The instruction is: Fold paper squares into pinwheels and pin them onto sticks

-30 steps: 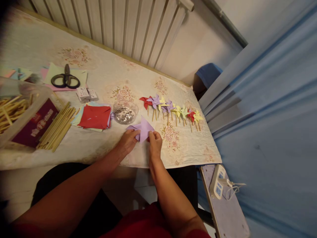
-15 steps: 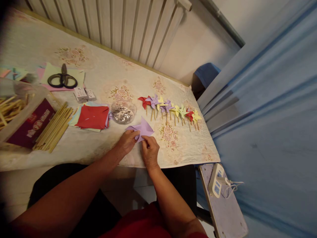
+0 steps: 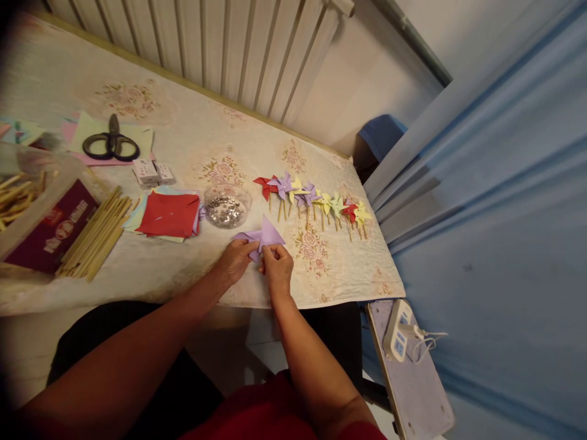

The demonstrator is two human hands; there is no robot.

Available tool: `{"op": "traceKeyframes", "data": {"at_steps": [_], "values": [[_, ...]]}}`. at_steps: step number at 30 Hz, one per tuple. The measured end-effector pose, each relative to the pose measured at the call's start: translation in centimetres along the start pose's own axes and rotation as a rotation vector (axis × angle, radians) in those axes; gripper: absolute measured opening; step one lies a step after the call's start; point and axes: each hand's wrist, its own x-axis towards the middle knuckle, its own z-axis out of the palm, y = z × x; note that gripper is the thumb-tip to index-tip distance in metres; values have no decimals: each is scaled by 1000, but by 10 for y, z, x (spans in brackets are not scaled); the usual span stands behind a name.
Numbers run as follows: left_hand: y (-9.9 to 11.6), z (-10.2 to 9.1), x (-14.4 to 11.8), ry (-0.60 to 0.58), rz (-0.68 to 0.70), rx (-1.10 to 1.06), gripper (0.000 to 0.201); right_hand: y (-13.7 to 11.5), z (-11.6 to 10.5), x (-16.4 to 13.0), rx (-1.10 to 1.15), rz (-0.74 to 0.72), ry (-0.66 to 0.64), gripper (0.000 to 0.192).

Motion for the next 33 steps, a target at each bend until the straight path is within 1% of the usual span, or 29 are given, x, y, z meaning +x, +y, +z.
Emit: {"op": "traceKeyframes", "data": {"at_steps": [6,14,25,30,33], "values": [[-5,-4,1,-9,-18,10,28,-3,2,0,1,32,30,20],[-5,-4,1,-13,-36,19,24,-2,2,1,-49,28,19,21],[-6,-5,3,13,-27,13,28,0,0,4,-31,31,-21,21],[-7,-6,4,-11,-35,6,24,1,-1,7,-39,46,-21,20],[-8,-6,4,-1,-36,14,22,-1,0,5,-49,48,-21,21]]}}
